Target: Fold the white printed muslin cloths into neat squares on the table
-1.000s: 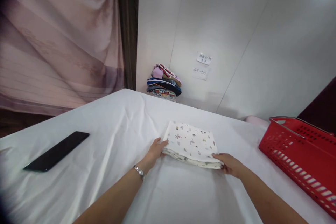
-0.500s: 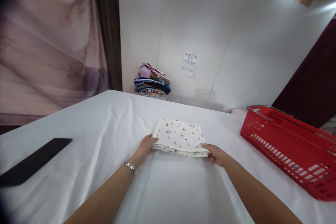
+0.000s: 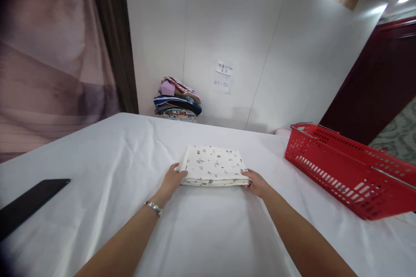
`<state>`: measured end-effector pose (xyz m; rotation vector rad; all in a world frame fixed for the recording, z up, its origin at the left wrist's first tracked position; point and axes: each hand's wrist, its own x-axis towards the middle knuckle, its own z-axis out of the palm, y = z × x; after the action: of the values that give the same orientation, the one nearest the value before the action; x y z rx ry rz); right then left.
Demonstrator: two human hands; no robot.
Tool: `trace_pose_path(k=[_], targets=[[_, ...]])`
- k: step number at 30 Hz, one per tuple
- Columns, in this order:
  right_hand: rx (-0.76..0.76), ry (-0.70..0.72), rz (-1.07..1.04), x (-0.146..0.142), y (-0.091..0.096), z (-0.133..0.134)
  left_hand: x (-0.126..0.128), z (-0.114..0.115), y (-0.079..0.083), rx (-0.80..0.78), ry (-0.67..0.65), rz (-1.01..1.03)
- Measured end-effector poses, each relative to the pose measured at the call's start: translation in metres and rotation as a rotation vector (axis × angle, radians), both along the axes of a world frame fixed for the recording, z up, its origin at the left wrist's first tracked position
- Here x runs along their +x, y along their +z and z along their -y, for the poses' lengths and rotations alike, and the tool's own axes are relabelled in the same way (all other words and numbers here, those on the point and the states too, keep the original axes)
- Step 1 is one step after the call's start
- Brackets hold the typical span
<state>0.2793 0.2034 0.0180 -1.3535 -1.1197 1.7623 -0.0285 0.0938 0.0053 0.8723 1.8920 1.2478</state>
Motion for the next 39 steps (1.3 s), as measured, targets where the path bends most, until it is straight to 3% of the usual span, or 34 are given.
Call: trace_pose_path(k=[5,12,16,20,24,30,34,39], targets=[[0.063,-0.082,0.11,0.007,-0.011,0.003,0.0,0.002,0.007,-0.097,-0.038,-0.199],[0.169,-0.046,0.306,0.009,-0.013,0.009,0.002,0.007,0.012,-0.152,-0.096,-0.306],[0.303,-0.038,0.485,0.006,-0.011,0.016,0.004,0.011,0.014,-0.179,-0.128,-0.446],[0.567,-0.012,0.849,0.006,-0.009,0.024,0.004,0.014,0.017,-0.206,-0.142,-0.63],[0.901,0.051,1.074,0.006,-0.01,0.033,0.01,0.016,0.018,0.017,-0.178,-0.813],[1.462,0.25,0.895,-0.012,-0.008,0.047,0.035,0.015,0.006,0.475,-0.426,-0.972],[1.534,0.361,0.832,-0.025,-0.009,0.049,0.04,0.01,-0.006,0.519,-0.501,-1.011],[1.513,0.254,0.756,-0.026,-0.018,0.051,0.039,0.009,-0.008,0.544,-0.521,-1.023]])
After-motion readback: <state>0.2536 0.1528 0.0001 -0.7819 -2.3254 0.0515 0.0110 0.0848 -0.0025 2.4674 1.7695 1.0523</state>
